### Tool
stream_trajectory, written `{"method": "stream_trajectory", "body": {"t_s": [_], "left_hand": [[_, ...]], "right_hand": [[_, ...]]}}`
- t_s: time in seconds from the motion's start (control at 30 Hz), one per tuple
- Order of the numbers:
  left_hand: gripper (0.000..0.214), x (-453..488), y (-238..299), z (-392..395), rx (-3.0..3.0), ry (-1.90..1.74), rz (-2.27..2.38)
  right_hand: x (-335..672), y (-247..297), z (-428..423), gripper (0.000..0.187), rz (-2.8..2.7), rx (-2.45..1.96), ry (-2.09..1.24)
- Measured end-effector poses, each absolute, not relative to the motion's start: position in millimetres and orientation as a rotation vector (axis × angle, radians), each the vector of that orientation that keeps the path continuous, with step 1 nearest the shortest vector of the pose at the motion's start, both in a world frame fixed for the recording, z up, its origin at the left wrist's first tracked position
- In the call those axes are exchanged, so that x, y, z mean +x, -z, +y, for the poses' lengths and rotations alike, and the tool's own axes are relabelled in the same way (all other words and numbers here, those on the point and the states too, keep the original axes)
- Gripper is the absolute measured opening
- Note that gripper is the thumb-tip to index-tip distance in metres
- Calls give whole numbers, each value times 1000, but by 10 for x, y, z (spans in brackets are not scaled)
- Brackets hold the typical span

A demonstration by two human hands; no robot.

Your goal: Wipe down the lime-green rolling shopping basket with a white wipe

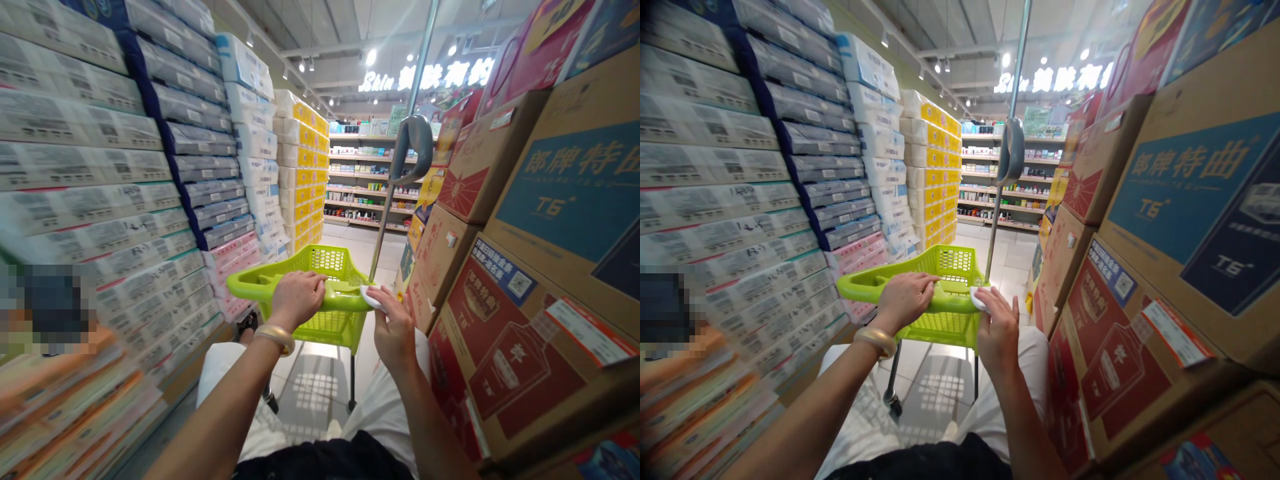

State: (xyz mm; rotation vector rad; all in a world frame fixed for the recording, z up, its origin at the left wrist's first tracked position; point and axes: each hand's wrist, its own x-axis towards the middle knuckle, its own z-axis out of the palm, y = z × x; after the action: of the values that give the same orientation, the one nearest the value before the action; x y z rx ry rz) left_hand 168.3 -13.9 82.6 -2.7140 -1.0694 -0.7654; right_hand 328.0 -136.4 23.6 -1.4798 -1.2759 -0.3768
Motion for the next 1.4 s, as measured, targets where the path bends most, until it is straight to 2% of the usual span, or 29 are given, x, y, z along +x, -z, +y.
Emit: {"method": "stream_trajectory", "body": {"t_s": [0.2,0.4,0.63,0.9,1.1,1.3,1.4], "left_hand": [[38,1672,-829,-142,-2709,778,-1063],[38,1693,-815,-148,-2708,784,-1054],[38,1736,-817,-209,-2687,786,-1059],[38,1709,-817,-187,-2707,797,-1049],[38,1662,-805,-174,-2725,834,-1023],[38,1643,-789,-142,-2727,830,-1004],[38,1658,-789,-147,-2712,823,-1001]], "right_hand": [[3030,-204,-1357,39,-1581,-1407,343],[3316,-207,-1353,32,-1213,-1518,480],[2924,-294,-1194,41,-1514,-1442,417],[3327,-217,-1368,33,-1250,-1497,501],[3078,-212,-1360,37,-1600,-1383,394],[3386,-176,-1369,31,-1242,-1421,429],[3249,-193,-1340,34,-1350,-1394,429]]}}
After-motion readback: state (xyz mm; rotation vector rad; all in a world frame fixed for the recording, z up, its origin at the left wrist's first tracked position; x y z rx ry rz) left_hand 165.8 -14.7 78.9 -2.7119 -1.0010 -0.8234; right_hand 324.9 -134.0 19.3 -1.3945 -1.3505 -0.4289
